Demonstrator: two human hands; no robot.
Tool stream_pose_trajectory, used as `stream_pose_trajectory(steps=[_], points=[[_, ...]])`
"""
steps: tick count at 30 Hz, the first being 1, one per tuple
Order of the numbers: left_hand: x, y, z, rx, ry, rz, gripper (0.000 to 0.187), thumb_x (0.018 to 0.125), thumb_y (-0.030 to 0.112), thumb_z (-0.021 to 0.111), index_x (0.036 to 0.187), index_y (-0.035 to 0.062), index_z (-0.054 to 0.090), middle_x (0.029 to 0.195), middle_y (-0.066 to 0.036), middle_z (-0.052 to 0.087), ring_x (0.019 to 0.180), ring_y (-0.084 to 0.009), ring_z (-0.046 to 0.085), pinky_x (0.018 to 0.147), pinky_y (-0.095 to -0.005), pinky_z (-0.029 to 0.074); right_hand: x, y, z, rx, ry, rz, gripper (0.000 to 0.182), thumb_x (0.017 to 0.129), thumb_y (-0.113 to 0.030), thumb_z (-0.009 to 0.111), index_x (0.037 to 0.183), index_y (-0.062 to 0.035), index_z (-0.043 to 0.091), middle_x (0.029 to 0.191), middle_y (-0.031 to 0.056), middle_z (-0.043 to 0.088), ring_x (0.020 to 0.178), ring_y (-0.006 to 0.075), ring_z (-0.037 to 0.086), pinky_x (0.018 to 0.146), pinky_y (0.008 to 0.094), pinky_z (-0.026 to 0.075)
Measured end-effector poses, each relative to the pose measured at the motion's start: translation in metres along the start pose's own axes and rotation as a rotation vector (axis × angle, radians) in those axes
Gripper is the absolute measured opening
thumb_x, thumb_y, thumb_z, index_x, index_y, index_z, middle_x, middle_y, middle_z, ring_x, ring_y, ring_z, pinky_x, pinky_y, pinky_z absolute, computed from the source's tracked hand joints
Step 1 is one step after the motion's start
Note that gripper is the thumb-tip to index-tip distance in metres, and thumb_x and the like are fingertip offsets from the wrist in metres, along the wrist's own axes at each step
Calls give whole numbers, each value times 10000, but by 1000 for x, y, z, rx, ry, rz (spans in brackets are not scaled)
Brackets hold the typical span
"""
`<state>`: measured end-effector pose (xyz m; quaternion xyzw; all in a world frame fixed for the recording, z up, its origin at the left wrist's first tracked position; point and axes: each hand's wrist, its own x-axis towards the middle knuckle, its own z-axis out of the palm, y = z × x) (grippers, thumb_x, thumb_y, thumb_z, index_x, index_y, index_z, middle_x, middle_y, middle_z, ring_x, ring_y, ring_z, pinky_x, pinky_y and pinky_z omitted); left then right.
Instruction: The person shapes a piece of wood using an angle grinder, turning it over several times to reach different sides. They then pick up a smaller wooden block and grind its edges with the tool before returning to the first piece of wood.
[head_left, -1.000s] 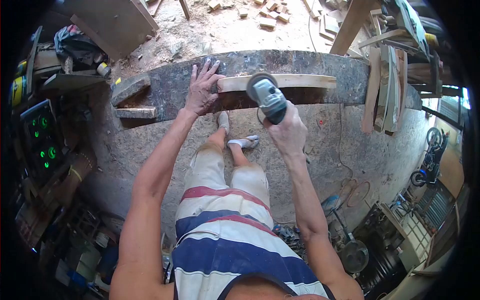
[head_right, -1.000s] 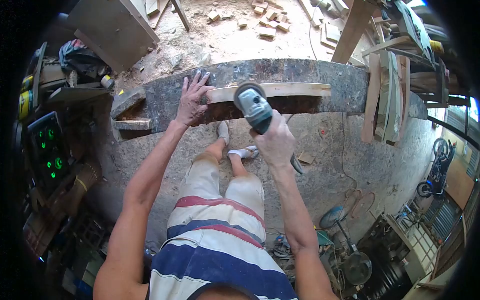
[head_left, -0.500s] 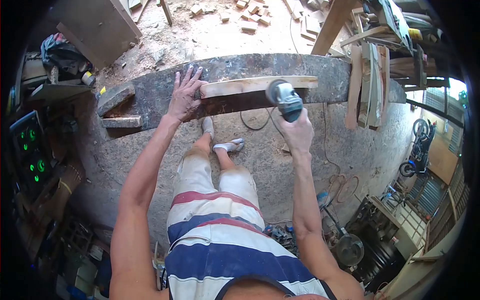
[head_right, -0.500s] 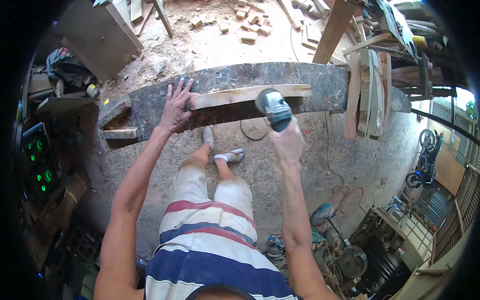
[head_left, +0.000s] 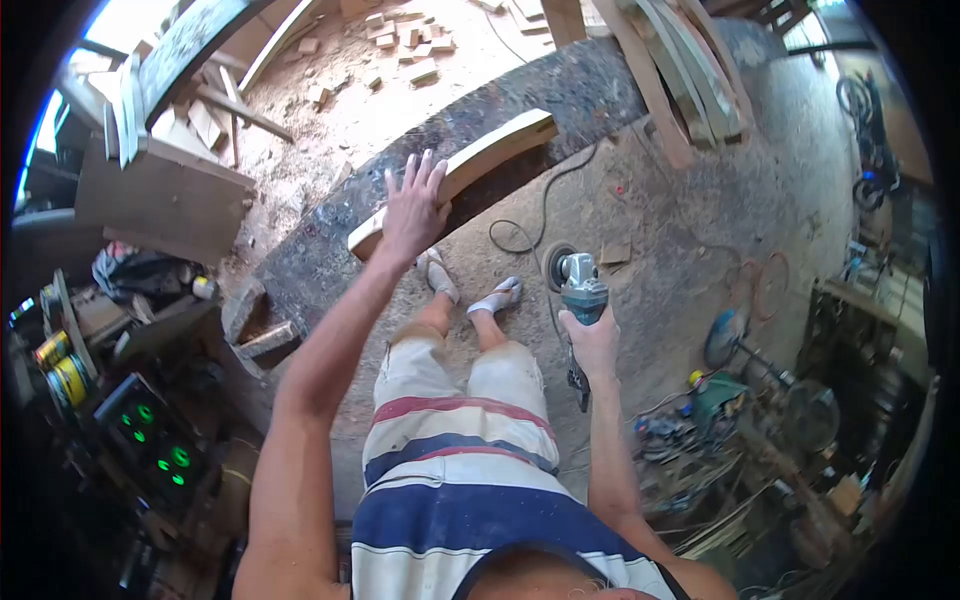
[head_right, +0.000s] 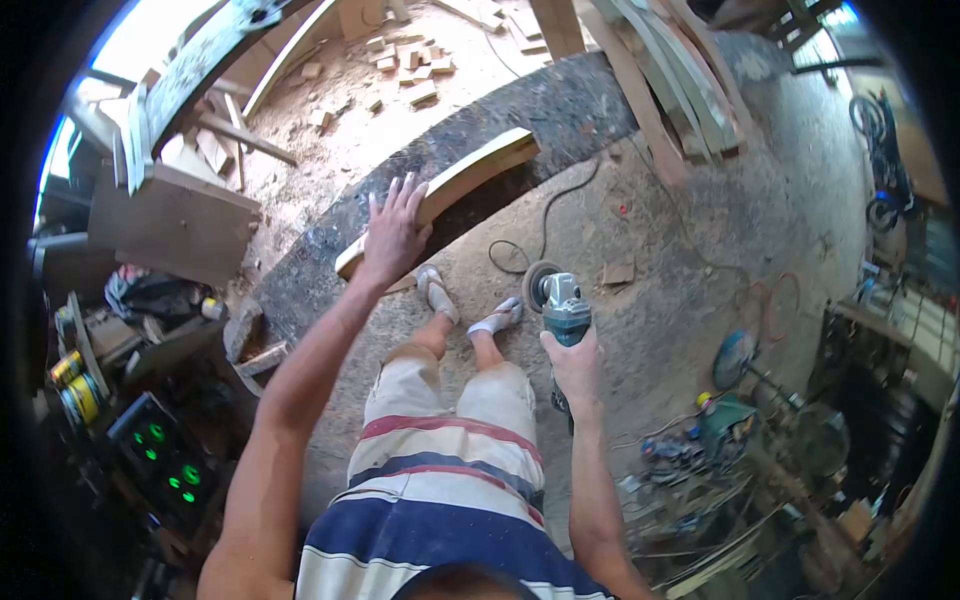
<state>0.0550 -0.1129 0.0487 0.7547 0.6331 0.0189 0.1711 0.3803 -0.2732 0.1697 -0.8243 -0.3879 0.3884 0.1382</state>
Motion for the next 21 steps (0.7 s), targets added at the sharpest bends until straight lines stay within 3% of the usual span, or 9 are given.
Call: stream_pose_trajectory(steps=[3, 7, 8, 11, 12, 14, 15, 17, 21], points=[[-19, 46, 34, -90, 205, -164, 921, 946, 320, 844, 1718, 160, 369, 1765, -196, 395, 1636, -387, 384, 1249, -800, 283, -10, 43, 4, 31, 21, 92, 578, 827, -341, 886, 1243, 29, 729, 1107, 238, 804, 1060, 401, 782, 951, 496, 585], [10, 67, 17, -100, -30, -207, 730, 882, 310, 892, 1513, 97, 595, 1472, -207, 633, 1389, -374, 614, 1061, -559, 559, -14, 89, 5, 96, 10, 176, 510, 829, -300, 892, 1209, 12, 753, 1067, 169, 807, 994, 315, 783, 915, 444, 592], [21, 63, 12, -97, -19, -160, 597, 825, 360, 920, 1275, 41, 693, 1264, -188, 703, 1169, -381, 713, 912, -499, 605, -12, 101, 7, 131, 22, 162, 495, 829, -297, 892, 1187, 17, 757, 1038, 155, 804, 958, 296, 782, 891, 436, 596], [59, 65, 18, -147, 69, -126, 597, 810, 441, 928, 1157, 10, 703, 1153, -225, 750, 1032, -423, 758, 879, -526, 613, -3, 109, -1, 286, -79, 192, 433, 836, -290, 890, 1115, 18, 766, 930, 88, 773, 842, 221, 753, 792, 397, 590], [72, 70, 17, -190, 88, -165, 621, 818, 478, 921, 1151, 2, 703, 1100, -235, 763, 994, -435, 765, 883, -530, 611, 3, 119, 2, 342, -105, 191, 373, 852, -304, 883, 1042, -4, 771, 849, 42, 739, 726, 164, 719, 671, 353, 559], [94, 87, 8, -251, 94, -239, 663, 843, 562, 903, 1098, -18, 706, 963, -246, 790, 912, -458, 778, 868, -544, 613, 15, 132, 9, 445, -202, 301, 373, 844, -343, 874, 989, -12, 781, 813, 50, 737, 697, 173, 712, 660, 352, 545], [105, 93, 5, -245, 23, -286, 726, 842, 585, 899, 1191, -14, 682, 1150, -276, 779, 1070, -430, 770, 922, -523, 604, 24, 136, 9, 496, -243, 343, 377, 839, -362, 870, 962, -16, 786, 795, 54, 736, 682, 177, 709, 655, 351, 539], [120, 101, 21, -99, 191, -252, 901, 847, 599, 888, 1436, -19, 598, 1424, -308, 673, 1333, -411, 668, 1087, -524, 542, 35, 122, 7, 689, -359, 398, 364, 860, -378, 859, 941, -33, 775, 768, 45, 715, 632, 152, 689, 607, 315, 538], [152, 82, 61, -188, 432, -114, 1071, 876, 527, 858, 1701, 43, 375, 1690, -248, 476, 1578, -391, 452, 1304, -612, 296, 67, 114, 27, 929, -522, 460, 351, 888, -384, 839, 922, -46, 751, 773, 62, 726, 631, 176, 715, 609, 321, 586]])
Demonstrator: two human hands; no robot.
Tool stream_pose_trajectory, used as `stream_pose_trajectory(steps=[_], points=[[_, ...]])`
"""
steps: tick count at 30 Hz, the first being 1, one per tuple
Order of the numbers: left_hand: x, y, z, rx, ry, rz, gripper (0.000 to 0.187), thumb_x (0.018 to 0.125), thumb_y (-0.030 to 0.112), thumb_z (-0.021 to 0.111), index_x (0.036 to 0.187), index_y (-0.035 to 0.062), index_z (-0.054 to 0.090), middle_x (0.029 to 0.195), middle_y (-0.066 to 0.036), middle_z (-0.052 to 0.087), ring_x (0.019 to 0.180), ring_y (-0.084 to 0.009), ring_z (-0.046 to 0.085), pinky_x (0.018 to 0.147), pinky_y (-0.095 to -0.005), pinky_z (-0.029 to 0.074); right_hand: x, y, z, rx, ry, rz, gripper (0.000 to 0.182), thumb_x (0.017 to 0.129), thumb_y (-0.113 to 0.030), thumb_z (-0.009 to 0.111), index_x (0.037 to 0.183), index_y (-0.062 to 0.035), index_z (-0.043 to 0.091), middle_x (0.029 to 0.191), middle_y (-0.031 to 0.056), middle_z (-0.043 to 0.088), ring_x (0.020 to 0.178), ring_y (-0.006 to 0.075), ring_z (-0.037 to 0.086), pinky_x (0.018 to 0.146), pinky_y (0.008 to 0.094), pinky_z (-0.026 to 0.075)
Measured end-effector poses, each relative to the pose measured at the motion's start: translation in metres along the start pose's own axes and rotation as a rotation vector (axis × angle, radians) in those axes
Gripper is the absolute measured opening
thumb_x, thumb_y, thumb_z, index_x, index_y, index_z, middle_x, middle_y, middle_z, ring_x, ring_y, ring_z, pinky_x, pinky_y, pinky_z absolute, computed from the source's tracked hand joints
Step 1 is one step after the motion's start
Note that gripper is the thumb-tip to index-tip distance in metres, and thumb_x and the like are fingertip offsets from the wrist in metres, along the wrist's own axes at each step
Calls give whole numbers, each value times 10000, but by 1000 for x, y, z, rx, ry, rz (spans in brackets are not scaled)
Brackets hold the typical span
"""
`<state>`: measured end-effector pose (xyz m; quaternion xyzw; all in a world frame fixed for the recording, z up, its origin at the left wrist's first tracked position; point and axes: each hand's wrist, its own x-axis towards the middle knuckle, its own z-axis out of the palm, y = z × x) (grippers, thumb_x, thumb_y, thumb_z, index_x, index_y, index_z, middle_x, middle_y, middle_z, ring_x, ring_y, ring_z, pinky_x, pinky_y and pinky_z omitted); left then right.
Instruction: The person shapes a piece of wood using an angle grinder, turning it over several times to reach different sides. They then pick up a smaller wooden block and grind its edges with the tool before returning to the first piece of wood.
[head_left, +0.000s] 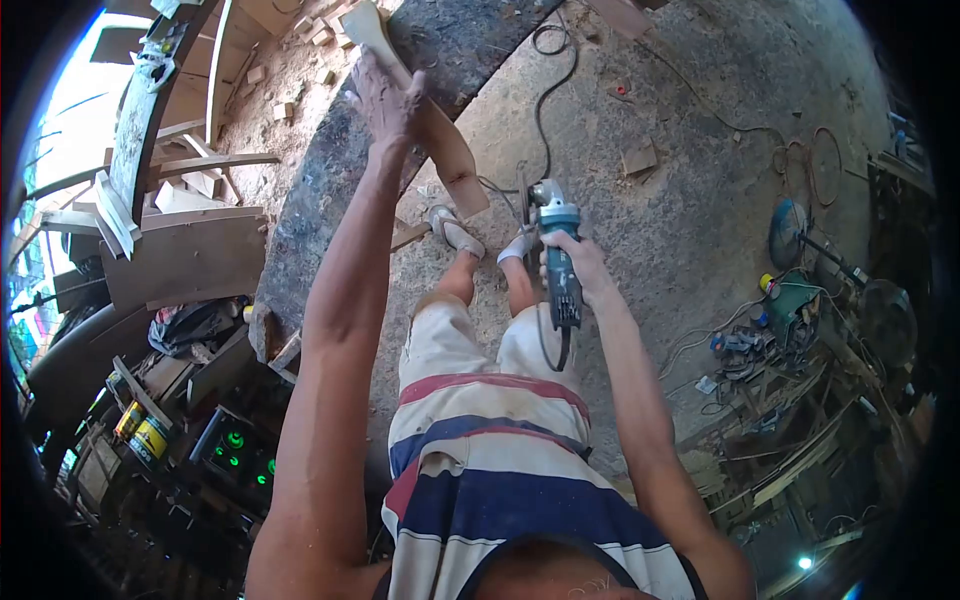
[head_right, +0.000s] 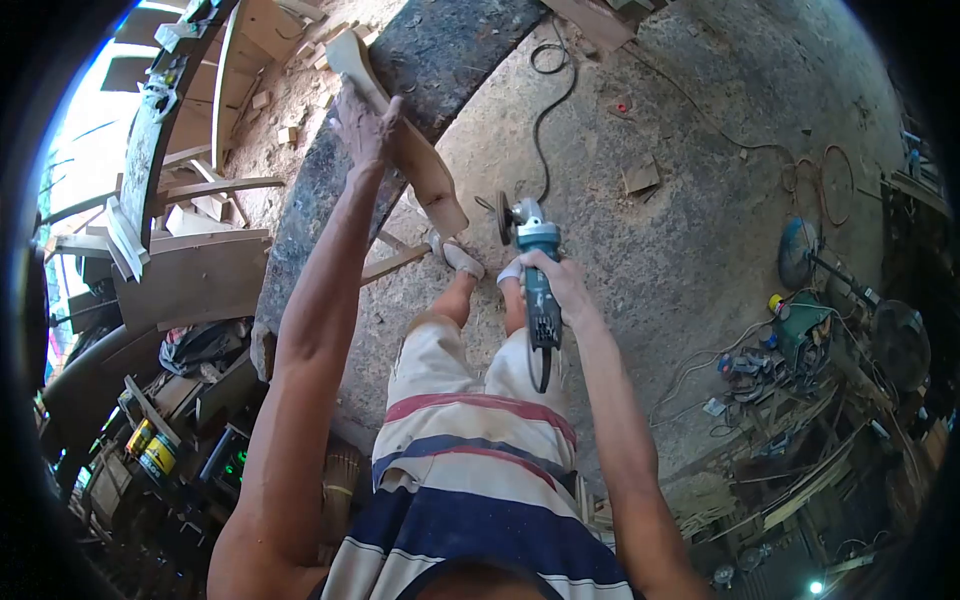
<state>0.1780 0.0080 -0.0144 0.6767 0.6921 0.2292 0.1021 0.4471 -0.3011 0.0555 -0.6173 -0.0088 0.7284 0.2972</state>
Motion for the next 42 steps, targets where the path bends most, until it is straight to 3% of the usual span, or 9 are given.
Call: stream_pose_trajectory(steps=[3, 11, 14, 18, 33, 36, 42], points=[[-3, -16, 22, -157, 22, -13, 1060, 907, 458, 813, 1775, 144, 291, 1779, -153, 408, 1660, -364, 350, 1351, -693, 98, 13, -24, 13, 81, -75, 51, 356, 902, -383, 837, 928, -37, 756, 793, 70, 743, 641, 177, 727, 634, 318, 610], [-1, -11, 20, -127, -13, -77, 1075, 883, 481, 774, 1782, 147, 288, 1776, -183, 407, 1666, -370, 336, 1354, -670, 116, 66, -82, 25, -251, -169, 45, 412, 862, -440, 864, 977, -61, 752, 798, 29, 725, 608, 133, 675, 572, 295, 538], [0, -15, 26, -138, 17, -77, 1070, 876, 499, 766, 1782, 173, 300, 1768, -165, 427, 1668, -358, 340, 1378, -629, 78, 81, -97, 29, -274, -227, 59, 418, 893, -400, 854, 997, -9, 749, 813, 87, 739, 628, 197, 742, 605, 345, 642], [-2, -16, 28, -142, 36, -62, 1081, 874, 491, 795, 1786, 193, 297, 1772, -167, 421, 1681, -360, 310, 1380, -622, 59, 74, -115, 40, -313, -210, 80, 467, 876, -436, 860, 1007, -2, 747, 820, 89, 745, 623, 196, 742, 597, 350, 642], [-4, -11, 33, -95, 92, -60, 1058, 880, 483, 799, 1769, 179, 313, 1762, -130, 444, 1655, -336, 359, 1361, -671, 95, 55, -46, 23, -140, -176, 201, 458, 935, -408, 829, 1130, -1, 750, 843, 63, 755, 635, 150, 737, 606, 320, 647], [-3, -11, 32, -92, 87, -59, 1064, 882, 488, 802, 1772, 181, 307, 1759, -135, 450, 1651, -336, 366, 1361, -668, 101, 54, -34, 19, -116, -155, 204, 442, 856, -442, 880, 934, -28, 747, 775, 87, 745, 579, 182, 719, 575, 317, 618], [-4, -6, 26, -132, 82, -67, 1039, 879, 469, 804, 1758, 157, 346, 1750, -161, 452, 1650, -347, 367, 1375, -642, 85, 30, -39, 8, -234, -149, 191, 456, 853, -426, 868, 944, 10, 771, 754, 90, 742, 582, 174, 717, 548, 305, 578]])
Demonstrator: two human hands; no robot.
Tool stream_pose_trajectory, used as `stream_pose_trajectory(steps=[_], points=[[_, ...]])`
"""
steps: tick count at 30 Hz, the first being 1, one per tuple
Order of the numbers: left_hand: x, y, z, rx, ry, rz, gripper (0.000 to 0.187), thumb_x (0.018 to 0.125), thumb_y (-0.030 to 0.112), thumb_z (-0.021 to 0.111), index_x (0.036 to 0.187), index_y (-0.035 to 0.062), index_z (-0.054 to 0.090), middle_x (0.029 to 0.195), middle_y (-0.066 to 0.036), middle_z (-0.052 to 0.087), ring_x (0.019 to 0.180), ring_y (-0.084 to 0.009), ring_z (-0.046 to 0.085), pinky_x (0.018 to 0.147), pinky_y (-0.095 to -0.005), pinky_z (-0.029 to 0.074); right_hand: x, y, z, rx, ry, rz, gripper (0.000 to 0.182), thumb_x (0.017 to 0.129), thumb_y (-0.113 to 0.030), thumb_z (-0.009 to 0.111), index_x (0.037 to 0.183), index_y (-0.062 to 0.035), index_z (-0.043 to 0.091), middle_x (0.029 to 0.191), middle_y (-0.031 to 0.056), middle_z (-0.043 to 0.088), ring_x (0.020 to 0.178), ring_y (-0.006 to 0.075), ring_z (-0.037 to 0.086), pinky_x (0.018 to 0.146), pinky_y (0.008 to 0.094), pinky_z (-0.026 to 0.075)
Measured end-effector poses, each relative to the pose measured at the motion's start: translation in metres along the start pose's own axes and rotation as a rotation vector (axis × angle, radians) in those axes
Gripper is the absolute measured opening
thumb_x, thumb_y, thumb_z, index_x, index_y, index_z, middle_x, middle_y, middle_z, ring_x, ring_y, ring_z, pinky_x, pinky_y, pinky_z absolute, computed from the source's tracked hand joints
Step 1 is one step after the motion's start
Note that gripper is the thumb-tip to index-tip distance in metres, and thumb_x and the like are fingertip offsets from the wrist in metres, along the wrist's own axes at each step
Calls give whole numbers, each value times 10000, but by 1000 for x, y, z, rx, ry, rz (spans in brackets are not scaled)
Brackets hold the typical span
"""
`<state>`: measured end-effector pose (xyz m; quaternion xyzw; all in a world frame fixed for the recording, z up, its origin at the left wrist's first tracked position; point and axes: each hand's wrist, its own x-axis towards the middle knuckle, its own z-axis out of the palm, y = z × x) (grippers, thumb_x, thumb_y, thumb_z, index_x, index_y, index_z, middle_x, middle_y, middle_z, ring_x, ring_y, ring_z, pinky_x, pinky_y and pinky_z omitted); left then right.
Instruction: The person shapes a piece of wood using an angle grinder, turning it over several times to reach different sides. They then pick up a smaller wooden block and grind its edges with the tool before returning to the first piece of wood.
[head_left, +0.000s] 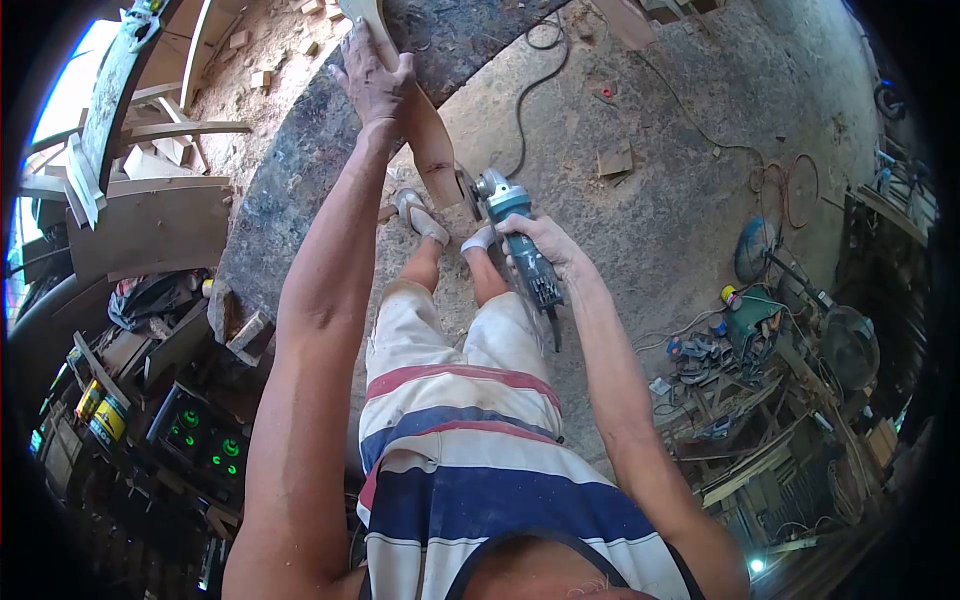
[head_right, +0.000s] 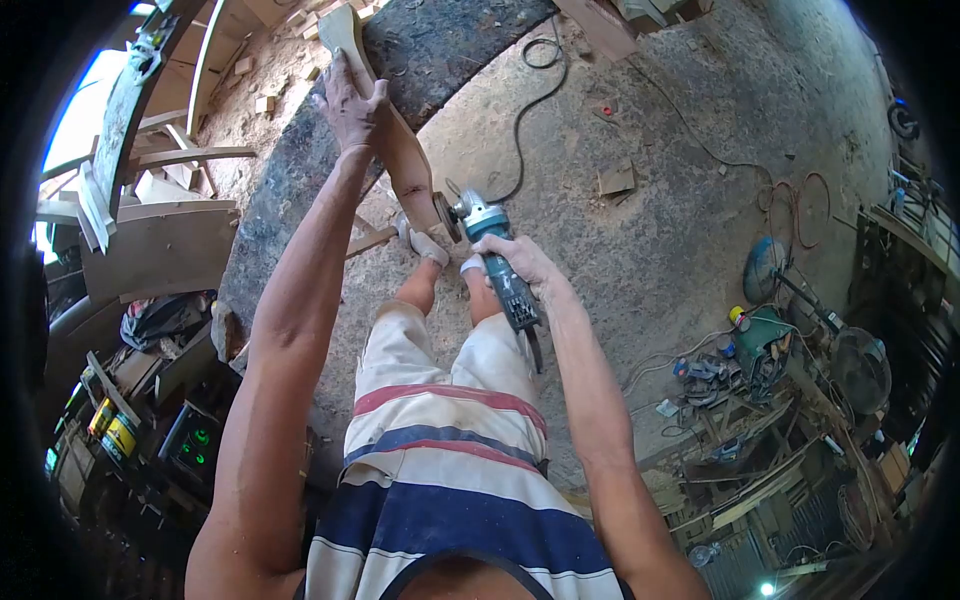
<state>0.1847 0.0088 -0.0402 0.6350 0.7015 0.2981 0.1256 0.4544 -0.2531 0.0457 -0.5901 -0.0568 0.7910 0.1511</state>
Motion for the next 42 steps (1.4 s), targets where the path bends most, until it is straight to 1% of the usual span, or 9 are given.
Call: stream_pose_trajectory(steps=[4, 7, 10, 16, 20, 34, 36, 39, 42], points=[[0, -2, 2, 24, 19, 17, 1047, 884, 482, 810, 1760, 153, 342, 1743, -158, 462, 1636, -349, 392, 1360, -661, 117, 4, -1, -4, -5, 24, 17, 433, 915, -403, 837, 1103, -21, 761, 811, 47, 745, 623, 138, 721, 582, 293, 607], [1, -3, 1, 29, 15, 20, 1045, 879, 477, 812, 1755, 151, 347, 1734, -161, 472, 1633, -355, 396, 1360, -665, 116, 12, -13, 6, 40, 8, -49, 464, 918, -420, 834, 1117, -6, 764, 820, 50, 752, 639, 138, 734, 594, 302, 623], [2, -11, 8, 45, 36, 37, 1038, 873, 485, 810, 1748, 156, 359, 1730, -162, 478, 1630, -356, 400, 1359, -670, 116, 11, -22, 17, 53, 27, -65, 463, 838, -454, 894, 897, -12, 768, 726, 67, 715, 572, 168, 700, 573, 319, 603], [4, -18, 11, 41, 17, 23, 1034, 871, 497, 804, 1746, 163, 366, 1746, -163, 459, 1645, -332, 382, 1362, -671, 93, 6, -5, 7, 20, 15, 10, 447, 858, -450, 879, 877, -21, 758, 715, 81, 735, 555, 167, 711, 546, 301, 598], [2, -18, 14, 38, 43, 20, 1025, 867, 488, 805, 1740, 161, 378, 1732, -169, 471, 1646, -333, 381, 1365, -665, 92, 0, -6, -1, -47, -7, 79, 395, 904, -355, 854, 1091, -31, 728, 812, 46, 738, 629, 144, 718, 577, 304, 610], [0, 6, 0, 43, 52, -11, 1000, 870, 453, 795, 1737, 157, 395, 1719, -182, 486, 1632, -357, 399, 1379, -614, 119, -18, 4, -23, -215, 6, 39, 358, 890, -372, 852, 870, -28, 757, 710, 61, 712, 567, 180, 699, 532, 330, 557], [0, 3, -2, 26, 47, 21, 1034, 863, 451, 804, 1744, 130, 369, 1720, -186, 481, 1630, -342, 405, 1378, -610, 122, -38, -3, -25, -289, 54, 9, 343, 889, -357, 857, 851, -33, 751, 718, 63, 717, 572, 177, 705, 537, 329, 558], [-1, 9, -8, -70, 85, -49, 1112, 863, 457, 822, 1748, 36, 297, 1731, -198, 459, 1622, -348, 414, 1374, -612, 142, -52, 10, -32, -156, 174, -25, 306, 894, -320, 862, 874, -35, 752, 729, 62, 725, 584, 175, 718, 541, 326, 562], [-6, 16, -10, 53, 127, -176, 1284, 857, 721, 826, 1710, -75, 289, 1713, -322, 413, 1632, -435, 363, 1367, -628, 154, -67, 8, -27, -68, 281, -85, 286, 902, -308, 858, 894, -44, 747, 741, 57, 730, 583, 167, 715, 544, 323, 564]])
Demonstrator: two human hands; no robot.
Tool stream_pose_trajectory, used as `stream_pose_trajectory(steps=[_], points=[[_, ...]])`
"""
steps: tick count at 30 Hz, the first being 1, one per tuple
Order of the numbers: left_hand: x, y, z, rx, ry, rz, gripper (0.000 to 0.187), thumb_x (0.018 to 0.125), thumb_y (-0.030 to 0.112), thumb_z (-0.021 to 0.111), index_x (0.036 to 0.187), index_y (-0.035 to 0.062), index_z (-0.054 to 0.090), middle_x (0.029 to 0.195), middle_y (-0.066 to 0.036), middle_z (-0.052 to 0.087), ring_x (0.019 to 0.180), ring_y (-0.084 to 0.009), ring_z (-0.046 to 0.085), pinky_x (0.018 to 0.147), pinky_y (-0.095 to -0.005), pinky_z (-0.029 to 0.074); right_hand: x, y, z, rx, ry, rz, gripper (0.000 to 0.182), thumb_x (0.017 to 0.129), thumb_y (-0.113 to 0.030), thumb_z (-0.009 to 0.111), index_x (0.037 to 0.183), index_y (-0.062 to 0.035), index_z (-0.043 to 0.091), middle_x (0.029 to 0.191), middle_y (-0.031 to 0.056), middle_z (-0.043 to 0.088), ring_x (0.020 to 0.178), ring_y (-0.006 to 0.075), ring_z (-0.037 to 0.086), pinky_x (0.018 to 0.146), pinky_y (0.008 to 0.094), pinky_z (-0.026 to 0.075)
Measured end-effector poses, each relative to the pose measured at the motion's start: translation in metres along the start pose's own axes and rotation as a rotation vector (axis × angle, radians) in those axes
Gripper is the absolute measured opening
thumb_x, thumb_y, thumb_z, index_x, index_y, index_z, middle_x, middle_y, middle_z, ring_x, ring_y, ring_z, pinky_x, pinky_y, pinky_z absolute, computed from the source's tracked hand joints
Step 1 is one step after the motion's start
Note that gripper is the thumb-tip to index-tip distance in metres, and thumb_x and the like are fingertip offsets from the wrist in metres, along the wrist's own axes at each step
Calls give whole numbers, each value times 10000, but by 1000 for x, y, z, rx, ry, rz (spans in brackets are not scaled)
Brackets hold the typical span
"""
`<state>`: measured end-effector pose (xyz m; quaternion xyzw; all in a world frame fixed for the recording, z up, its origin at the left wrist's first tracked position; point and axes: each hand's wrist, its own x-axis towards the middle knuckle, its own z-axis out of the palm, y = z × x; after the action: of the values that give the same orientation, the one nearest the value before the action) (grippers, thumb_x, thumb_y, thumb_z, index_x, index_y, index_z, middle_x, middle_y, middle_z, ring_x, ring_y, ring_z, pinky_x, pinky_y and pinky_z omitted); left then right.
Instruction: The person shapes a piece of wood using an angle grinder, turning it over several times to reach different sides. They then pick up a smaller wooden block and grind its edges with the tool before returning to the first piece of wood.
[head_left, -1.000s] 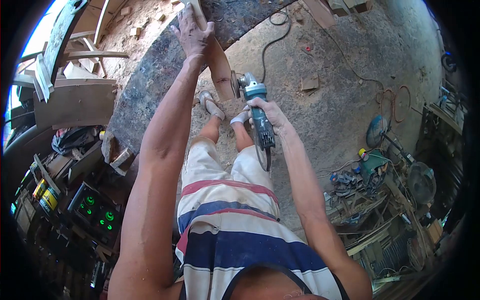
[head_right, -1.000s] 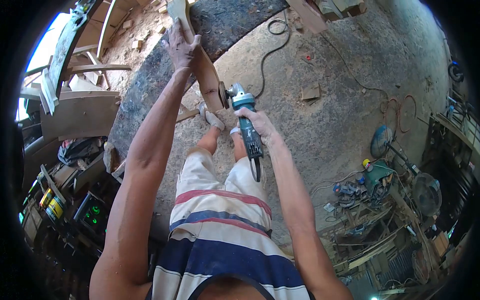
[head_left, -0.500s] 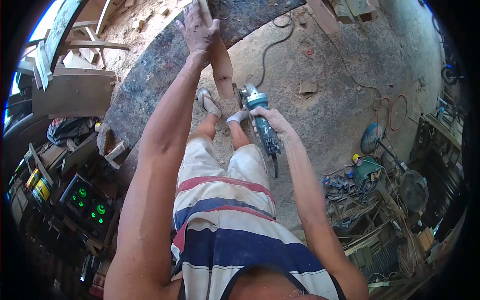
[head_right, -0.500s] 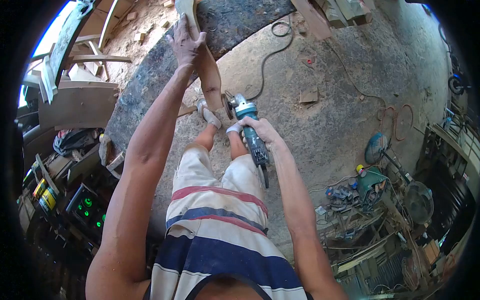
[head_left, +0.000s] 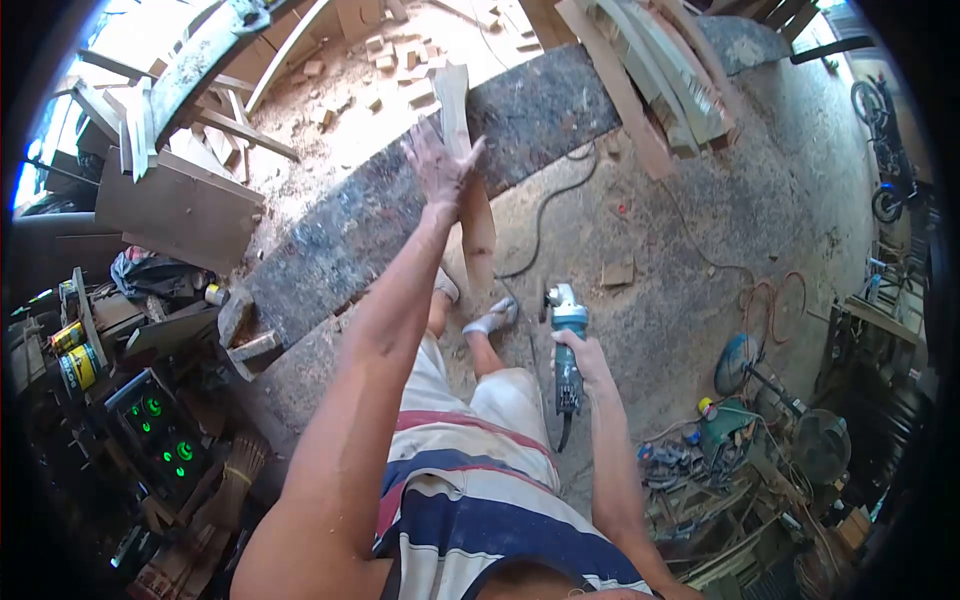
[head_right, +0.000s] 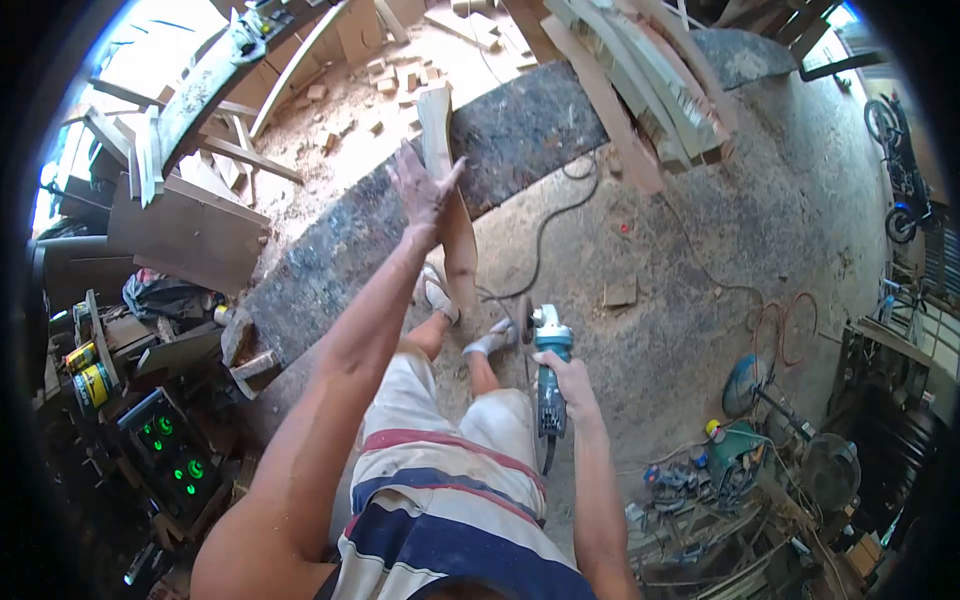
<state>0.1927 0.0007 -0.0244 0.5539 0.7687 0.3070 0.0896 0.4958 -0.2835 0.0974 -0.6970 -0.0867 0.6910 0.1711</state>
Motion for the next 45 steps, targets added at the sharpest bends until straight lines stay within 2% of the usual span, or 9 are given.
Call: stream_pose_trajectory(steps=[6, 9, 15, 21, 28, 32, 33, 36, 45], points=[[-73, 24, -30, 116, -213, -92, 1267, 829, 713, 840, 1659, -108, 347, 1757, -350, 311, 1701, -455, 183, 1374, -658, 90, -35, -14, 5, 51, 96, -48, 277, 899, -304, 860, 930, -63, 729, 748, 45, 719, 587, 155, 707, 564, 309, 571], [-73, 17, -35, 76, -172, -66, 1022, 817, 471, 893, 1590, -41, 463, 1651, -317, 481, 1614, -458, 378, 1338, -612, 271, -51, -22, 14, 61, 120, -56, 279, 888, -292, 867, 940, -60, 721, 749, 51, 715, 589, 164, 706, 571, 316, 575], [8, -40, -161, -150, -685, 172, 657, 817, 231, 906, 1413, 87, 667, 1346, -142, 726, 1214, -375, 703, 1033, -475, 581, -57, -33, 23, 118, 160, -68, 282, 892, -280, 860, 939, -39, 722, 748, 70, 716, 585, 182, 714, 561, 330, 583], [71, -96, -175, 83, -926, 452, 669, 790, 166, 864, 1429, 128, 670, 1542, -119, 621, 1490, -344, 534, 1275, -536, 408, -55, -48, 37, 105, 177, -30, 360, 895, -348, 839, 956, -7, 744, 782, 87, 731, 610, 210, 727, 578, 366, 615], [66, -93, -160, 314, -759, 830, 750, 778, 138, 830, 1497, 229, 639, 1659, -121, 492, 1618, -358, 383, 1374, -614, 234, -20, -42, 25, 116, 1, 71, 337, 939, -352, 796, 1043, -42, 712, 825, 72, 733, 638, 199, 732, 598, 364, 631], [44, -88, -165, -103, -526, 26, 797, 875, 313, 837, 1560, 26, 549, 1779, -264, 328, 1683, -417, 266, 1380, -576, 212, 12, -39, 26, 136, -160, 132, 375, 943, -372, 798, 1118, -54, 705, 858, 65, 748, 657, 181, 738, 602, 339, 627], [24, -81, -156, -88, -237, -42, 1005, 886, 414, 844, 1642, -77, 400, 1780, -364, 240, 1690, -462, 213, 1375, -565, 202, 22, -38, 25, 117, -199, 147, 370, 941, -376, 800, 1107, -57, 711, 854, 63, 749, 654, 175, 736, 600, 330, 624], [1, -57, -88, -6, -31, -487, 1164, 870, 446, 854, 1718, -73, 249, 1760, -402, 226, 1667, -516, 210, 1365, -578, 203, 32, -50, 33, 44, -229, 157, 317, 917, -379, 832, 947, -77, 738, 775, 50, 735, 585, 153, 705, 566, 304, 592], [-9, -50, -44, -126, 52, -308, 1036, 930, 395, 744, 1762, 43, 236, 1758, -371, 277, 1651, -553, 225, 1375, -519, 209, 80, -57, 34, -100, -353, 114, 404, 909, -426, 821, 965, -27, 789, 780, 56, 750, 629, 143, 711, 605, 285, 571]])
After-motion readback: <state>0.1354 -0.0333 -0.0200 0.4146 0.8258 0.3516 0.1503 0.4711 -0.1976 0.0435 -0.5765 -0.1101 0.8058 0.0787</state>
